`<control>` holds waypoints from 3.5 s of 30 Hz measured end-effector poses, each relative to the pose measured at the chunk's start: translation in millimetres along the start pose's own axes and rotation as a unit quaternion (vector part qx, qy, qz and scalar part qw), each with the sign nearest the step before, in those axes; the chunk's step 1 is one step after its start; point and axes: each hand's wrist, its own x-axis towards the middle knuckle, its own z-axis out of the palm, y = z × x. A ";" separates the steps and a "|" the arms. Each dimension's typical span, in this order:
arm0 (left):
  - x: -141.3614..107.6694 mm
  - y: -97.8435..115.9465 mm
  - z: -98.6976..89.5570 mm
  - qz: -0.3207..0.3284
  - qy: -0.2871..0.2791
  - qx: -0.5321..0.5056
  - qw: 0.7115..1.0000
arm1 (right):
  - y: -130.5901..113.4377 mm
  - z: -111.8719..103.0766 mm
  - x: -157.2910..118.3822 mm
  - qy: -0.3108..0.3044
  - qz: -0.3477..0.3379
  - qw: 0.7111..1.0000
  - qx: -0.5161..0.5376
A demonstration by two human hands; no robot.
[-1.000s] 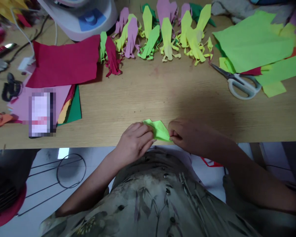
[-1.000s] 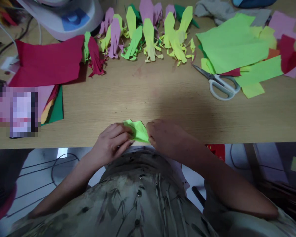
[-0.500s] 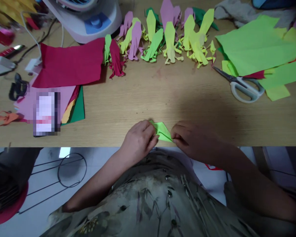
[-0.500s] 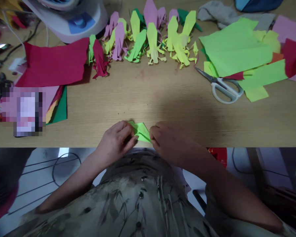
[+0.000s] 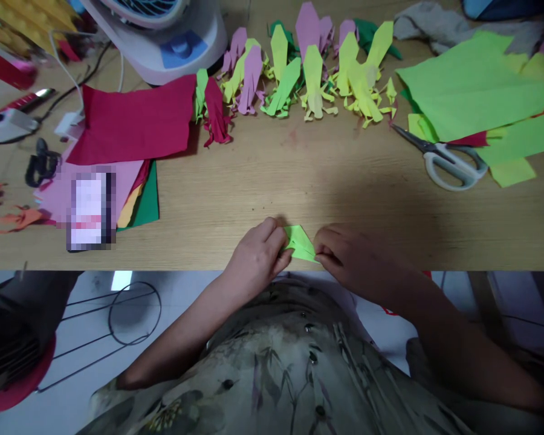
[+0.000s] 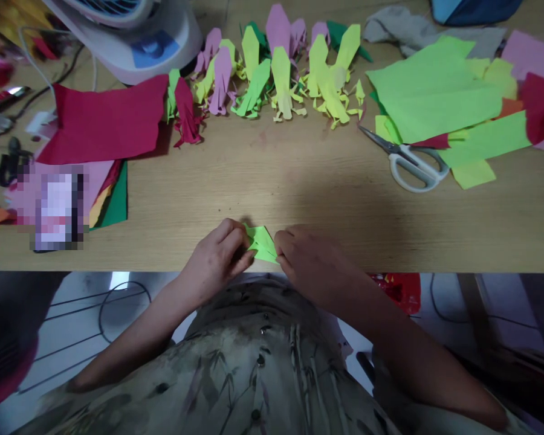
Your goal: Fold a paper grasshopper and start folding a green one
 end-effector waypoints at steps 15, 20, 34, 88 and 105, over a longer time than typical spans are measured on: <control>-4.3 -6.9 3.9 0.074 0.021 0.022 0.997 | 7.1 17.7 -11.7 0.079 -0.102 0.987 -0.094; -8.9 -10.8 0.8 0.107 0.029 0.018 0.994 | 17.0 27.0 -23.1 0.134 -0.156 0.969 -0.136; -26.2 -16.7 -12.7 0.230 -0.053 0.157 0.959 | 4.6 45.8 -37.6 0.198 -0.192 0.932 -0.235; -32.1 3.3 28.6 0.104 -0.011 0.198 0.975 | -15.0 113.5 -37.5 0.317 0.029 0.917 -0.241; -32.9 7.6 29.6 0.082 -0.004 0.195 0.977 | -13.0 117.5 -40.3 0.308 0.036 0.918 -0.245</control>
